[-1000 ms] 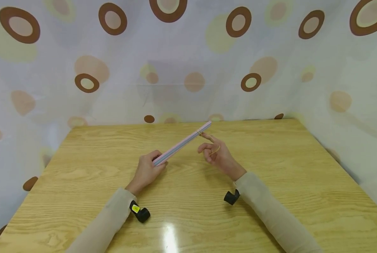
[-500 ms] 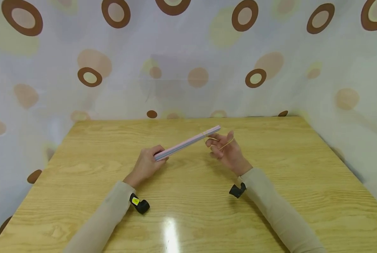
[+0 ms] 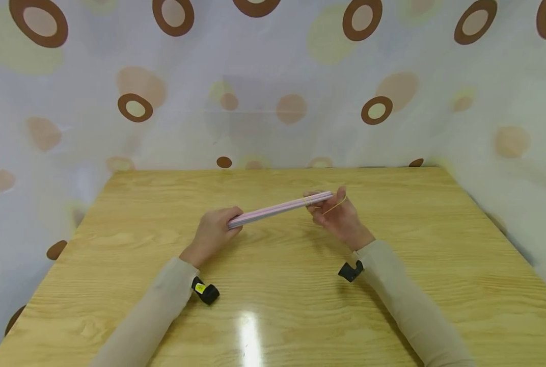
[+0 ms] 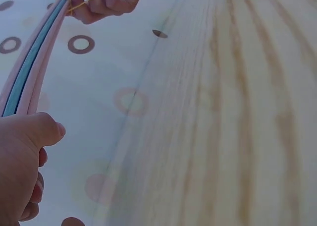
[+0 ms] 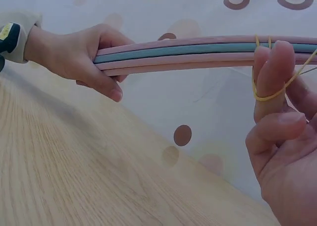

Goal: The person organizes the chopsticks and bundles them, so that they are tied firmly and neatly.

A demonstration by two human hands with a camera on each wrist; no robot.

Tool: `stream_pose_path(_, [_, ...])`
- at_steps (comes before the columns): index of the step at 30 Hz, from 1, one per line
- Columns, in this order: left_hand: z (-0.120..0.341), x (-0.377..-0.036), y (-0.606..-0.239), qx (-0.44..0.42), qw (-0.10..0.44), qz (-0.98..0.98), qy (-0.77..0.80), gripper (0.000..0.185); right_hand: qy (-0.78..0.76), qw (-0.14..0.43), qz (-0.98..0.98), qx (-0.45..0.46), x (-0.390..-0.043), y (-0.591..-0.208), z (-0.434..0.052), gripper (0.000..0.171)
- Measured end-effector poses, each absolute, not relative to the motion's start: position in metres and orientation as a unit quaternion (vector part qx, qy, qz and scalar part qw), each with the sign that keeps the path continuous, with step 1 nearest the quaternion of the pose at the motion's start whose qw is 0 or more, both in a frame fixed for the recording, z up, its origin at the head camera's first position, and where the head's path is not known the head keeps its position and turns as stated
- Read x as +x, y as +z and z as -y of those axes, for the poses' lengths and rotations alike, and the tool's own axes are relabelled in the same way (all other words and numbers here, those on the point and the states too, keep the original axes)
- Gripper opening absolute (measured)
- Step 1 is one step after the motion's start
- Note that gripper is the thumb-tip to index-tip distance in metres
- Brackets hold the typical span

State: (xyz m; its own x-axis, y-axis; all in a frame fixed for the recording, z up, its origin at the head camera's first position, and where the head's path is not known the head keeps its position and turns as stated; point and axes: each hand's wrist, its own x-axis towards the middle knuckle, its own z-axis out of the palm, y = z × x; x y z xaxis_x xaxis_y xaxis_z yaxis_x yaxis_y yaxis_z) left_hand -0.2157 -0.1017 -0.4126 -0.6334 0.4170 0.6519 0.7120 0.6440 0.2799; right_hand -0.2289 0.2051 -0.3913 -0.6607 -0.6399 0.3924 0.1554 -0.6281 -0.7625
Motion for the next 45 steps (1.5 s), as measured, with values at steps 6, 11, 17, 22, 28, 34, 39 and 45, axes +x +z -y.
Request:
stream_pose_path(6, [0.102,-0.214,-0.409,-0.333,0.308,0.863,-0.221,0.017,-0.817,0.240,-0.388,-0.352,-0.231,-0.387,-0.212,0.059])
stream_pose_path(11, [0.105,-0.213,-0.410,-0.340,0.323,0.857,-0.213,0.019,-0.781,0.208,-0.469,-0.355,-0.233,-0.385,-0.212,0.047])
stream_pose_path(17, [0.104,-0.214,-0.410,-0.343,0.322,0.858,-0.208,0.018,-0.705,0.152,-0.625,-0.300,-0.229,-0.377,-0.220,0.034])
stream_pose_path(22, [0.105,-0.212,-0.409,-0.337,0.325,0.860,-0.203,0.018,-0.600,0.115,-0.750,-0.254,-0.230,-0.367,-0.222,0.017])
stream_pose_path(28, [0.103,-0.214,-0.409,-0.348,0.315,0.860,-0.203,0.016,-0.580,0.111,-0.767,-0.251,-0.229,-0.363,-0.226,0.008])
stream_pose_path(34, [0.102,-0.213,-0.411,-0.348,0.307,0.863,-0.198,0.018,-0.560,0.103,-0.773,-0.281,-0.227,-0.363,-0.226,0.009])
stream_pose_path(39, [0.101,-0.213,-0.410,-0.343,0.297,0.868,-0.202,0.015,-0.543,0.096,-0.783,-0.289,-0.226,-0.360,-0.225,0.019])
stream_pose_path(45, [0.102,-0.213,-0.410,-0.336,0.286,0.874,-0.205,0.014,-0.555,0.104,-0.767,-0.304,-0.226,-0.358,-0.228,0.021])
